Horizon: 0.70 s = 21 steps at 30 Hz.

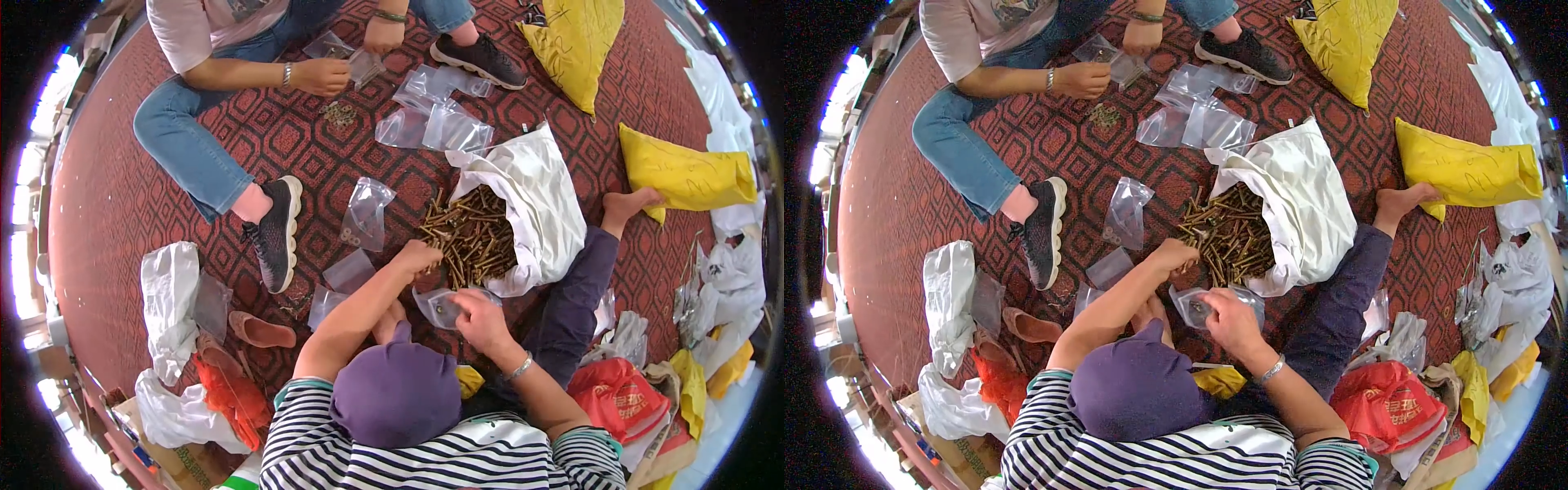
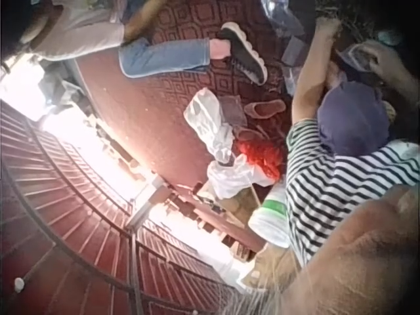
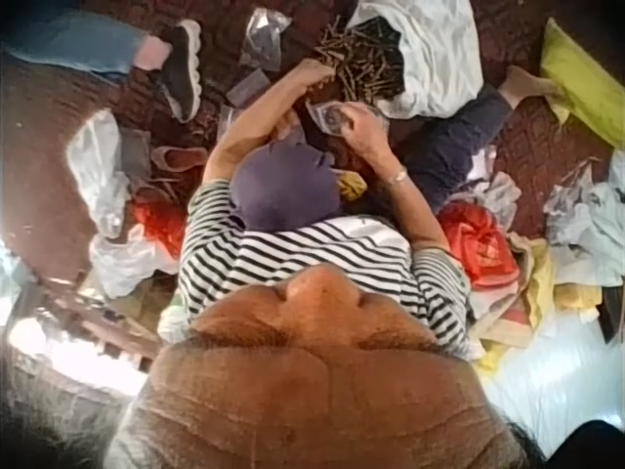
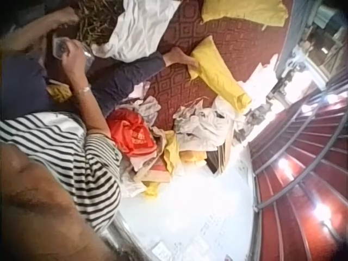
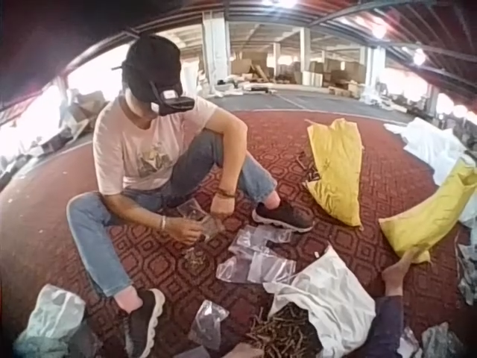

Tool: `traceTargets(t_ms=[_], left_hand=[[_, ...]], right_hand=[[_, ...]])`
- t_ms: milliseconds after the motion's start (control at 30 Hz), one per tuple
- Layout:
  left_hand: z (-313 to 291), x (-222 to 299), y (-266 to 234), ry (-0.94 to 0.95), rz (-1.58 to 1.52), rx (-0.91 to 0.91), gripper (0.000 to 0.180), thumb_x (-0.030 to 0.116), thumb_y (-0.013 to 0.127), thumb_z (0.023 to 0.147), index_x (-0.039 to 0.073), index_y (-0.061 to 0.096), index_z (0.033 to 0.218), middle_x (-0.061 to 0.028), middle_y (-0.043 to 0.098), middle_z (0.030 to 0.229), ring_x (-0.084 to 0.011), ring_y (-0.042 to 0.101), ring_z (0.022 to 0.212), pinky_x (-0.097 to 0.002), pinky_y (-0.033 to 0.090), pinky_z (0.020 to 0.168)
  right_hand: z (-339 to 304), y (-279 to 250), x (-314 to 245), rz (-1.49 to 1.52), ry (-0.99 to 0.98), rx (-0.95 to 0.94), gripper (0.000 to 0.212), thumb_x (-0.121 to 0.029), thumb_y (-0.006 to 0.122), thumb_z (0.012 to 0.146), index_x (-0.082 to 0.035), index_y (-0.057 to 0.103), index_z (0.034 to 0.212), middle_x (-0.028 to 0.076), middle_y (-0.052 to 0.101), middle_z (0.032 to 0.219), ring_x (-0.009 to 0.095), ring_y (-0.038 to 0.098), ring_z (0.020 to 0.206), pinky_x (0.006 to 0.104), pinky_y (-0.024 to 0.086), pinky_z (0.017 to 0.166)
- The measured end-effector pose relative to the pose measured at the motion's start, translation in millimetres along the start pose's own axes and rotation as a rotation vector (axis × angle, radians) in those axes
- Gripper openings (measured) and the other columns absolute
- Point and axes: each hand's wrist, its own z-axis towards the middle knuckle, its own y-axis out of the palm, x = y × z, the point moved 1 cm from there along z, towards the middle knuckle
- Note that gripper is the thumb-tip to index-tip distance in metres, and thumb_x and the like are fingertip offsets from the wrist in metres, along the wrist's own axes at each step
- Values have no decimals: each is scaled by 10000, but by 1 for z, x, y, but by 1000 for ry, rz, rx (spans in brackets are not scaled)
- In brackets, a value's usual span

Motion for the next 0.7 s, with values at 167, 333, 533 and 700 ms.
traceTargets(t_ms=[167,333,533,700], left_hand=[[-43,0,-18,96,-43,-48,130,143,599,703,32,577,638,-36,509,528,-111,436,450,-206,314,405],[-83,9,-26,289,-57,-53,110,131,597,708,34,580,659,-31,515,544,-98,444,472,-197,315,414],[-134,28,-14,181,-133,-260,119,148,598,726,29,607,730,-29,520,561,-92,444,481,-193,315,426],[-145,16,-5,-32,-205,-278,127,144,578,767,24,617,776,-23,511,562,-93,444,482,-191,327,449]], right_hand=[[14,-11,-1,-9,94,28,361,-39,495,668,-43,596,1014,103,608,969,301,576,811,331,463,699],[21,-10,1,-45,96,7,393,-13,526,648,-50,583,1035,102,597,997,298,576,803,331,464,690],[40,-10,-15,-37,41,28,451,12,563,632,-59,555,1077,106,577,1037,304,581,823,340,474,681],[44,-1,-20,-141,-45,159,474,22,572,631,-62,541,1097,110,567,1054,306,585,843,341,480,682]])
